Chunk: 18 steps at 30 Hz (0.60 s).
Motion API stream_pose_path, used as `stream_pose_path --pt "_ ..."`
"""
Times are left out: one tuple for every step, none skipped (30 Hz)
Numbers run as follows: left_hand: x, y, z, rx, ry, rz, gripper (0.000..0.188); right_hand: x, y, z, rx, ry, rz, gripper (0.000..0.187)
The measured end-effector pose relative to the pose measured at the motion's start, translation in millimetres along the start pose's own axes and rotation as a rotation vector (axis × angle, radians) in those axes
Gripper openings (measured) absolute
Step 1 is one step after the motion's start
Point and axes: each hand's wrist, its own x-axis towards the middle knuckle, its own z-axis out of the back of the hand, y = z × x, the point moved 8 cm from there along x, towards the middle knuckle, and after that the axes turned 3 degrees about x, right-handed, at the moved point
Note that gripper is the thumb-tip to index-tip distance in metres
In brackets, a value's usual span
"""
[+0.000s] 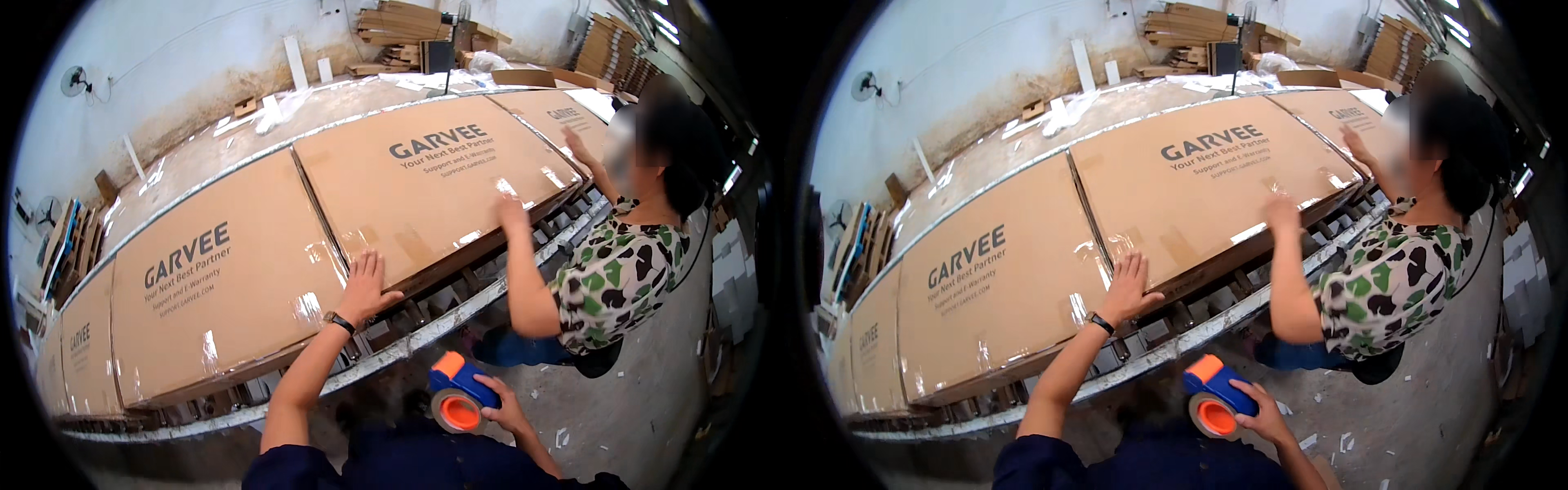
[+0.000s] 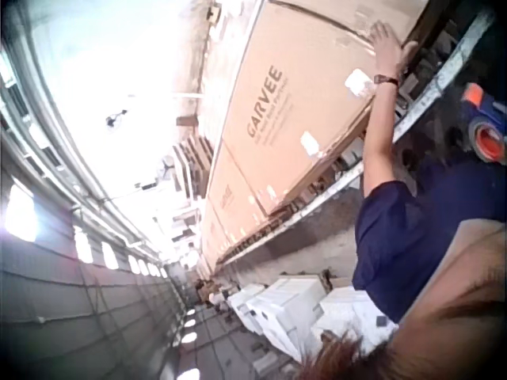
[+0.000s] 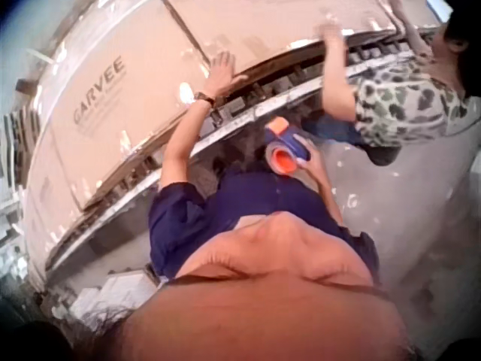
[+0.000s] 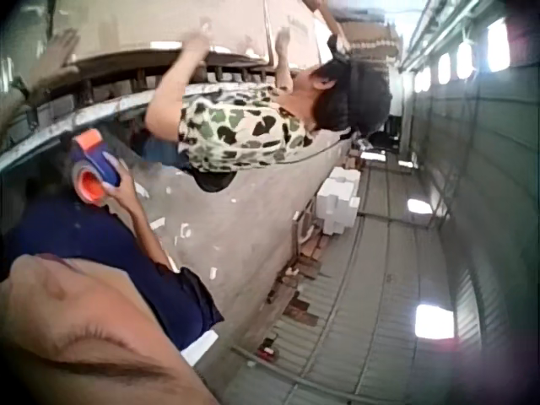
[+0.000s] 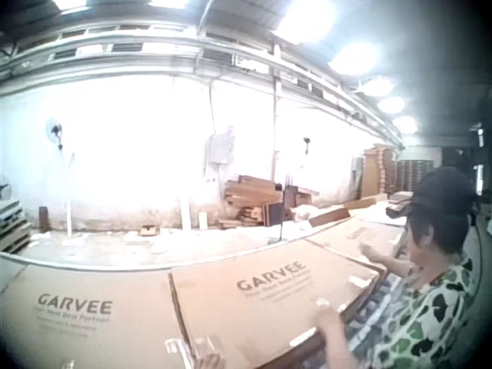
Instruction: The person seals several large cardboard boxes on a conveyor line using a hand-held tape dispenser, pressing down the edges by hand after applying the tape.
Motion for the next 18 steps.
stream_pose_path --pt "-1 -11 8 0.04 0.031 -0.018 0.09 22 24 11 -0.027 -0.038 0.102 0.068" --pt "-3 -14 0 0.044 0.043 0.008 0.09 47 56 26 -0.032 -0.088 0.204 0.067" --pt "-5 -8 -3 0.115 -0.003 0.046 0.09 75 92 34 -0.031 -0.142 0.311 0.065" --pt "-4 -3 -6 0.185 -0.049 0.071 0.091 102 130 41 -0.024 -0.209 0.418 0.063" --pt "-4 -2 -6 0.109 -0.069 0.088 0.091 126 167 47 -0.012 -0.271 0.514 0.062" --pt "-4 -1 -12 0.128 -0.058 0.086 0.093 150 198 50 0.005 -0.324 0.589 0.061" --pt "-3 -5 -9 0.108 -0.043 0.081 0.085 175 218 53 0.015 -0.367 0.634 0.059" --pt "-4 -7 -6 0.091 -0.03 0.082 0.078 203 228 51 0.013 -0.377 0.635 0.058" --pt "-5 -4 -9 0.094 -0.03 0.089 0.078 235 223 45 -0.088 -0.378 0.618 0.056" --pt "-6 -3 -13 0.119 -0.069 0.087 0.072 266 209 31 -0.145 -0.328 0.549 0.056" --pt "-9 -3 -15 0.143 -0.108 0.082 0.066 303 165 11 -0.348 -0.199 0.351 0.058" --pt "-7 -9 -17 0.134 -0.111 0.064 0.066 336 101 -11 -0.515 0.009 0.139 0.058" --pt "-6 -9 -16 0.157 -0.1 0.065 0.061 346 68 -20 -0.612 0.096 0.071 0.058" --pt "-4 -8 -15 0.185 -0.095 0.078 0.056 362 58 -16 -0.62 0.18 0.013 0.059" --pt "-5 -10 -16 0.13 -0.072 0.077 0.056 377 52 -18 -0.672 0.208 0.028 0.059" --pt "-6 -9 -18 0.118 -0.078 0.086 0.056 379 45 -23 -0.72 0.244 0.026 0.059" --pt "-7 -8 -16 0.129 -0.072 0.091 0.058 383 53 -28 -0.719 0.24 0.009 0.059" --pt "-7 -9 -15 0.139 -0.066 0.091 0.06 393 59 -32 -0.729 0.249 -0.04 0.059"
